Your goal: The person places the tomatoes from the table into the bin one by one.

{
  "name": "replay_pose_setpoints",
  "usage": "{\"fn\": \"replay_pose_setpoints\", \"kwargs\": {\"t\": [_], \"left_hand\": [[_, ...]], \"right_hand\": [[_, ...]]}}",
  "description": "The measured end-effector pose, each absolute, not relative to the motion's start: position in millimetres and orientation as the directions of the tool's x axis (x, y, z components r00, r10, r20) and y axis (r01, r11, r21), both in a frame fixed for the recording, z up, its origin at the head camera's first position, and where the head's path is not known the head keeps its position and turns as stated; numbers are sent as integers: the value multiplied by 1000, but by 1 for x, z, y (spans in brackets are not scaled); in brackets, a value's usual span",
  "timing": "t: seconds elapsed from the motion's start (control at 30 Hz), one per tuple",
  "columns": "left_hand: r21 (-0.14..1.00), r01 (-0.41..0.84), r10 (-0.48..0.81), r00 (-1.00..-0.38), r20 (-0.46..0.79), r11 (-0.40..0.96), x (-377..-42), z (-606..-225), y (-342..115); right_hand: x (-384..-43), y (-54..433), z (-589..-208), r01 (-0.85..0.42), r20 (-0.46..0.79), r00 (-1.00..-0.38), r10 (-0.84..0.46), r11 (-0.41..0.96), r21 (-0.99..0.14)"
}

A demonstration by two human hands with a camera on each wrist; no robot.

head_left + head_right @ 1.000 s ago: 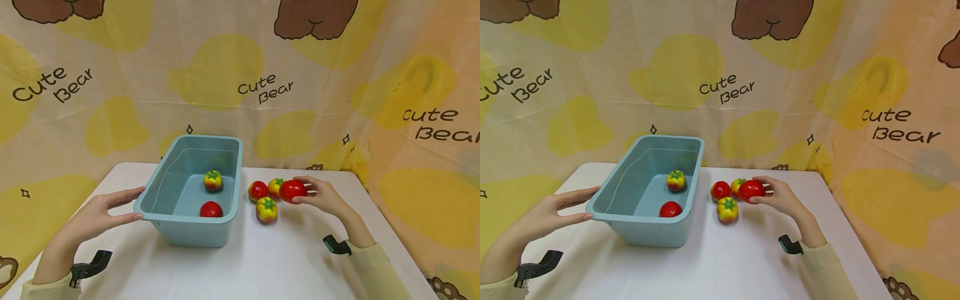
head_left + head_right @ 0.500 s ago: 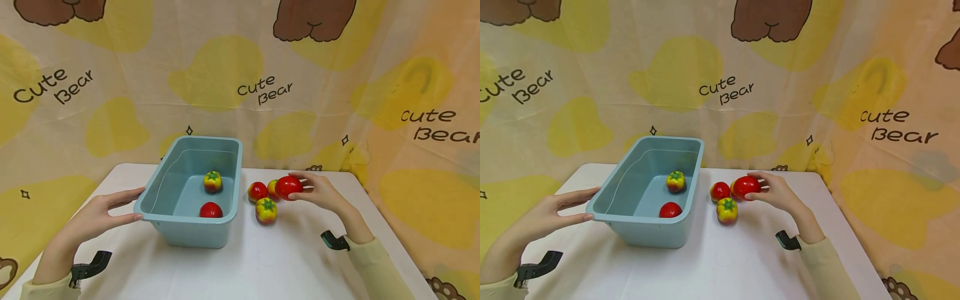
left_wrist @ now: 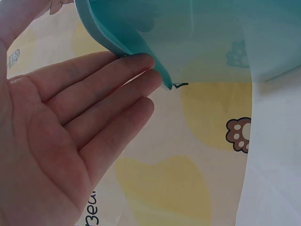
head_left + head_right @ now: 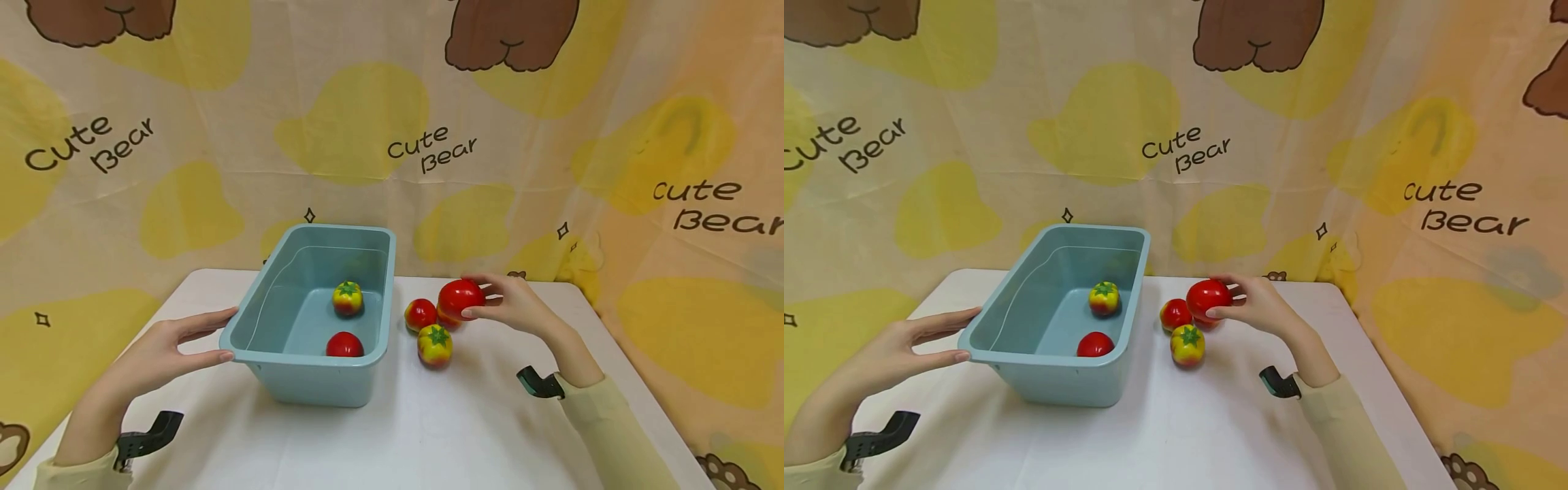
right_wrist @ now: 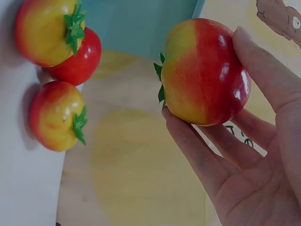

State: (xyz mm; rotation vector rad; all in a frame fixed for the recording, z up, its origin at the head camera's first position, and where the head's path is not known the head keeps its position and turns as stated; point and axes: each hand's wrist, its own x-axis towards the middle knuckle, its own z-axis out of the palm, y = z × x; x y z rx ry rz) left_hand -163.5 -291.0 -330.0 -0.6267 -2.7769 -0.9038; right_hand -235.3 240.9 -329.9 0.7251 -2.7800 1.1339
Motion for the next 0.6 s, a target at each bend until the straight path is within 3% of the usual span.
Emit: {"fn": "replay_pose_setpoints", "kwargs": {"t": [0.6], "left_hand": [[533, 434, 344, -901, 266, 726, -164, -331, -291]], "right_hand": [[-241, 218, -304, -503, 258, -853, -453, 585, -636]]}}
